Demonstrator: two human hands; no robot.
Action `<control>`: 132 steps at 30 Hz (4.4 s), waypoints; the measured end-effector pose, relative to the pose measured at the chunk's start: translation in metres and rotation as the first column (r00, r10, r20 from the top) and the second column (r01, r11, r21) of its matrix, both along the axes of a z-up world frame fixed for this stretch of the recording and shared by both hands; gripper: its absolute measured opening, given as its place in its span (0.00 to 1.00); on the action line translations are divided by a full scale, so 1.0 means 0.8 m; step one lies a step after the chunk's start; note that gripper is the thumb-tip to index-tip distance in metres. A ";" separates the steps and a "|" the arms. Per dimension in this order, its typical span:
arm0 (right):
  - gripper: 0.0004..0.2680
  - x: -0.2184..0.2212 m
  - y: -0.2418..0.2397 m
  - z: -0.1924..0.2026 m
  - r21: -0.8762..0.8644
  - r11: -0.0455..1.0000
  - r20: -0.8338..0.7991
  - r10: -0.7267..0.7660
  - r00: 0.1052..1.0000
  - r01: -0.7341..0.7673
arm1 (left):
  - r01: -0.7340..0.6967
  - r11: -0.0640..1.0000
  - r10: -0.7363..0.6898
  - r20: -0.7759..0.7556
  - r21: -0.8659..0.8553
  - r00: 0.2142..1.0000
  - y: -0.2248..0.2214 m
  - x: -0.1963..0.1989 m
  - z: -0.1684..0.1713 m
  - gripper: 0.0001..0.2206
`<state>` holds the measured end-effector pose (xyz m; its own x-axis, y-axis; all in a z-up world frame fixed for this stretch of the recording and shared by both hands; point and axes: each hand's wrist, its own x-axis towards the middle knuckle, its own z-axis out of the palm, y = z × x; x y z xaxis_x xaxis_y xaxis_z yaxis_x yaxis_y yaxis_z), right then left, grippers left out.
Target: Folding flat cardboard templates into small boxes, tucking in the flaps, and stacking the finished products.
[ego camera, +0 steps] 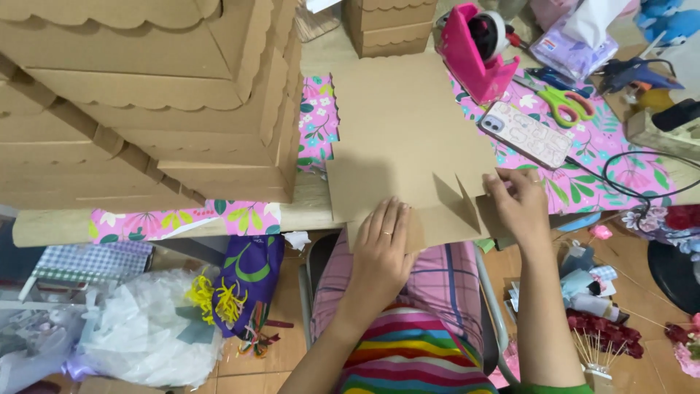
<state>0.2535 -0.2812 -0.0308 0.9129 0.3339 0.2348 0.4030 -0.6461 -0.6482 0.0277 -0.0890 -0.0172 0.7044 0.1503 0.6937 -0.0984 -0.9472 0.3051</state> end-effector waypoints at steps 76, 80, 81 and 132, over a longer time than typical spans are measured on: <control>0.20 -0.100 0.043 0.101 0.401 0.765 -0.287 0.627 0.724 -0.504 | -0.266 0.962 0.271 -0.117 0.058 0.955 0.000 0.089 -0.029 0.31; 0.12 -0.053 0.040 0.072 0.357 0.933 -0.304 0.163 0.939 -0.046 | -0.222 0.972 0.231 -0.127 0.083 0.965 0.002 0.088 -0.044 0.26; 0.13 -0.035 0.037 0.062 0.277 0.961 -0.240 0.089 0.967 -0.020 | -0.211 0.974 0.220 -0.116 0.086 0.969 0.003 0.089 -0.047 0.24; 0.28 -0.077 0.160 0.041 -0.499 0.839 0.005 0.252 0.968 -0.216 | -0.281 0.810 0.085 -0.371 -0.515 0.925 0.078 0.077 0.018 0.34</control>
